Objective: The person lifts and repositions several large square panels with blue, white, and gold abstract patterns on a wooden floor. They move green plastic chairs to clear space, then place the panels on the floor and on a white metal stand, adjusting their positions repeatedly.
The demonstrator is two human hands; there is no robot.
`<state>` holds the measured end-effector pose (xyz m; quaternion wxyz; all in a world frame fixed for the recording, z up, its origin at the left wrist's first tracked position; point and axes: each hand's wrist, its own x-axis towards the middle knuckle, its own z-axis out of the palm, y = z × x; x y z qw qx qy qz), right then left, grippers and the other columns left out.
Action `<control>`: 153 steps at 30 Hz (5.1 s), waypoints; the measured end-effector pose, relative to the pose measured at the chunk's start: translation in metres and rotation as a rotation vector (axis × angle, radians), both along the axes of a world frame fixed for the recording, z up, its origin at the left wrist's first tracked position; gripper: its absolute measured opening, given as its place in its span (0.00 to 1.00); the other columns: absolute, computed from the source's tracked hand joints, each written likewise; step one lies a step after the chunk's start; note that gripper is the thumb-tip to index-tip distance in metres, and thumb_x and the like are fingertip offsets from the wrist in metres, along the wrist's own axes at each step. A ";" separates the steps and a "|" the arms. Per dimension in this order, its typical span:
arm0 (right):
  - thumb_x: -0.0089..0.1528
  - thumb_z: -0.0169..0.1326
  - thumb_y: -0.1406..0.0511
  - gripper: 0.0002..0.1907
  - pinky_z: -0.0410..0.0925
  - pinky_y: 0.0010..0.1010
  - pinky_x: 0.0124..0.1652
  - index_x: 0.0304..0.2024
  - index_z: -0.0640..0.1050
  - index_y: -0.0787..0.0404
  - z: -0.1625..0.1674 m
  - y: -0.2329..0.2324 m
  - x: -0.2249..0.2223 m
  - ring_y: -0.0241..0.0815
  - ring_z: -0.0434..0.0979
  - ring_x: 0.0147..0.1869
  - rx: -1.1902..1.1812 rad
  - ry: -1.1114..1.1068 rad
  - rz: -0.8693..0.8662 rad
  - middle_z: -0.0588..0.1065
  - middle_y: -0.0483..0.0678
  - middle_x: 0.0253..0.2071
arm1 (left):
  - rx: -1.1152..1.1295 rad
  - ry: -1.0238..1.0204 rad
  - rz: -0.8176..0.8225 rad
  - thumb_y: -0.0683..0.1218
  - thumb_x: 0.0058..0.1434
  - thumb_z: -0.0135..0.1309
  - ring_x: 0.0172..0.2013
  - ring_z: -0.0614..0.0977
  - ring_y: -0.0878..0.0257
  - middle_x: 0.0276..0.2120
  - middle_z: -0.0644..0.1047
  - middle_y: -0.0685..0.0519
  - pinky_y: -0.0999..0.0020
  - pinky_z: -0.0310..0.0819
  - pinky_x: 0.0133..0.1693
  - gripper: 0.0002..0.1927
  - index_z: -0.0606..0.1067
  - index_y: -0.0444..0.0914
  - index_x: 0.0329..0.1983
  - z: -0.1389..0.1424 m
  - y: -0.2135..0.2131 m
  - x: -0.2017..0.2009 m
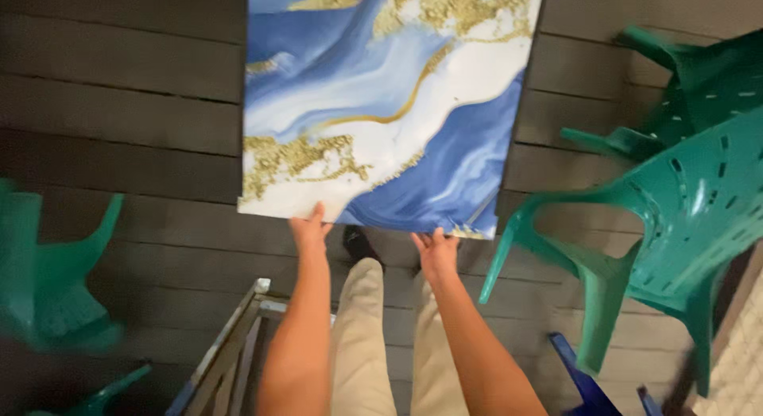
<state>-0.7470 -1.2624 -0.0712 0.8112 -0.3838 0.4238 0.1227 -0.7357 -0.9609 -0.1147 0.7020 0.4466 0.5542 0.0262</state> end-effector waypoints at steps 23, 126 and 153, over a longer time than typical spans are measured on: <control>0.71 0.40 0.60 0.22 0.68 0.58 0.62 0.62 0.65 0.69 -0.024 -0.016 0.044 0.60 0.72 0.64 0.155 0.140 -0.019 0.70 0.59 0.62 | -0.107 0.096 -0.140 0.43 0.60 0.62 0.38 0.85 0.49 0.44 0.81 0.38 0.49 0.86 0.42 0.21 0.74 0.25 0.52 0.031 0.024 0.050; 0.65 0.55 0.67 0.19 0.72 0.39 0.53 0.58 0.69 0.61 0.195 0.452 -0.342 0.43 0.77 0.51 0.227 -0.143 2.363 0.74 0.52 0.51 | 0.343 -0.282 1.449 0.47 0.69 0.54 0.38 0.83 0.64 0.37 0.81 0.52 0.69 0.75 0.39 0.12 0.76 0.36 0.51 0.210 0.024 -0.556; 0.71 0.52 0.65 0.07 0.55 0.51 0.78 0.43 0.76 0.64 0.097 0.484 -0.465 0.45 0.70 0.62 0.596 -0.021 1.444 0.75 0.47 0.51 | 0.198 -0.666 1.628 0.39 0.63 0.59 0.52 0.77 0.56 0.51 0.71 0.48 0.47 0.74 0.60 0.38 0.56 0.37 0.74 0.145 0.225 -0.690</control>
